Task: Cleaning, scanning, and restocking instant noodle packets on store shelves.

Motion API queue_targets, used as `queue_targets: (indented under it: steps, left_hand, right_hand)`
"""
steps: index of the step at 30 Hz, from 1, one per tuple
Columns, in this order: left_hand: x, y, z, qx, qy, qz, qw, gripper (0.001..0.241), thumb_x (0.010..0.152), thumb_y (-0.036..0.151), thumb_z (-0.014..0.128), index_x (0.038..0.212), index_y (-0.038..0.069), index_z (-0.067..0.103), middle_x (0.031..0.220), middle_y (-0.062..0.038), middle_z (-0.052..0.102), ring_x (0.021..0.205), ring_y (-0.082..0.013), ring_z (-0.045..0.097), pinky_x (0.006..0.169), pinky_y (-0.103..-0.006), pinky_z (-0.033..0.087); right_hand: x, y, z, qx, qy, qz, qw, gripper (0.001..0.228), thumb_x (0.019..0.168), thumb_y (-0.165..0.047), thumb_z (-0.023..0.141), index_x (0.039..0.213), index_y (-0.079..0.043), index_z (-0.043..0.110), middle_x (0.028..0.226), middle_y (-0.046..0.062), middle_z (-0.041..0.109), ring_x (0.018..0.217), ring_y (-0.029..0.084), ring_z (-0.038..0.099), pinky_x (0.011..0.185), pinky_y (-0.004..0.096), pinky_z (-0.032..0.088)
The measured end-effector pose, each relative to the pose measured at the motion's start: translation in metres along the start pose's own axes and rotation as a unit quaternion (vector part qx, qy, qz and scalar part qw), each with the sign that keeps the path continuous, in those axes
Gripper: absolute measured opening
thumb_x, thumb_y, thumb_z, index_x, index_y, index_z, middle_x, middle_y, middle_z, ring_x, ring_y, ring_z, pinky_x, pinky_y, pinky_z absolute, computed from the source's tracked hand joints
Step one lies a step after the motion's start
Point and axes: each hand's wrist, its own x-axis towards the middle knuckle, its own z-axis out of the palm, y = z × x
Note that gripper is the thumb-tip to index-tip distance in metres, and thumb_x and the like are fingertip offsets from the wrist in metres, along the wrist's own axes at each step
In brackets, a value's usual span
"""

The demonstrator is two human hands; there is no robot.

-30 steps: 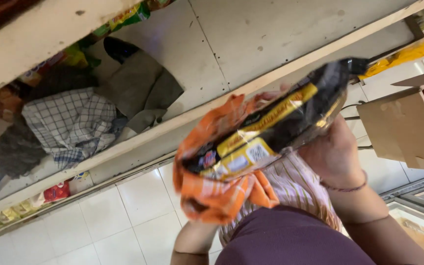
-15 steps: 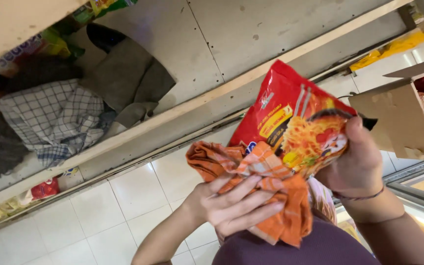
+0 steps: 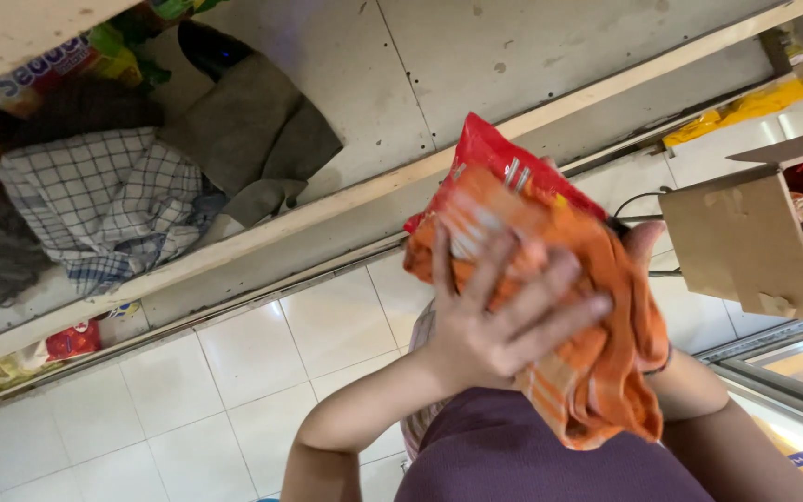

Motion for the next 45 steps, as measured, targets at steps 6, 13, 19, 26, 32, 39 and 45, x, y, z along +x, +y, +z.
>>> queue_targets:
  steps: [6,13,19,26,32,39,45]
  left_hand:
    - [0.041,-0.023,-0.015,-0.068,0.045,-0.060,0.995,0.059,0.099,0.068,0.062,0.147,0.035,0.052,0.164,-0.004,0.033,0.155,-0.0422,0.025,0.124,-0.0754,0.019]
    - [0.002,-0.033,-0.006,0.074,-0.003,0.068,0.995,0.039,0.108,0.044,0.068,0.146,0.041,0.063,0.163,0.006,0.041,0.155,-0.0338,0.032,0.129,-0.0738,0.014]
    - [-0.025,-0.091,-0.034,0.057,-0.080,0.287,0.953,0.040,0.101,0.050,0.079,0.135,0.032,0.073,0.145,0.012,0.056,0.143,-0.0211,0.048,0.123,-0.0662,0.035]
    - [0.064,-0.164,-0.034,0.230,-0.092,0.136,0.959,0.051,0.093,0.038,0.082,0.140,0.026,0.068,0.152,-0.002,0.053,0.143,-0.0316,0.044,0.114,-0.0639,0.039]
    - [0.110,-0.111,-0.014,0.221,-0.170,-0.062,0.958,0.078,0.087,0.057,0.076,0.153,0.025,0.051,0.164,-0.009,0.033,0.149,-0.0374,0.033,0.116,-0.0741,0.030]
    - [0.075,-0.008,-0.041,-0.545,-0.052,-0.212,0.810,0.080,0.106,0.047,0.070,0.161,0.013,0.024,0.163,-0.018,0.028,0.155,-0.0334,0.032,0.126,-0.0507,0.038]
    - [0.021,-0.053,-0.044,-0.650,0.089,-0.491,0.573,0.064,0.092,0.007,0.075,0.147,-0.004,0.043,0.134,-0.021,0.064,0.122,-0.0321,0.067,0.107,-0.0511,0.054]
  right_hand:
    - [0.021,-0.007,-0.008,-0.209,0.030,-0.037,0.977,0.100,0.094,-0.079,0.041,0.167,-0.015,0.016,0.171,0.013,0.027,0.151,0.036,0.036,0.116,0.055,0.042]
    - [0.037,-0.038,0.030,-0.035,0.112,-0.092,0.989,0.091,0.100,-0.069,0.034,0.161,-0.002,0.034,0.161,0.019,0.044,0.144,0.034,0.047,0.119,0.044,0.039]
    - [0.038,-0.070,0.073,0.002,0.162,-0.225,0.961,0.057,0.114,-0.043,0.030,0.151,-0.002,0.047,0.153,0.016,0.055,0.142,0.035,0.056,0.122,0.054,0.045]
    - [0.028,-0.085,0.082,0.042,0.123,-0.417,0.899,0.049,0.122,-0.029,0.031,0.152,0.007,0.043,0.142,0.023,0.050,0.131,0.037,0.051,0.119,0.056,0.042]
    - [0.051,-0.070,0.120,0.254,0.117,-0.443,0.852,0.073,0.103,-0.044,0.028,0.148,0.012,0.043,0.139,0.036,0.050,0.127,0.055,0.051,0.108,0.072,0.041]
    - [0.056,-0.016,0.075,-0.524,0.188,-0.355,0.751,0.091,0.099,-0.081,0.044,0.155,-0.012,0.023,0.167,0.023,0.015,0.160,0.040,0.021,0.129,0.061,0.032]
    - [0.058,-0.034,0.038,-0.558,0.058,-0.441,0.700,0.092,0.101,-0.053,0.076,0.170,-0.020,0.024,0.172,0.011,0.025,0.163,0.023,0.024,0.138,0.040,0.025]
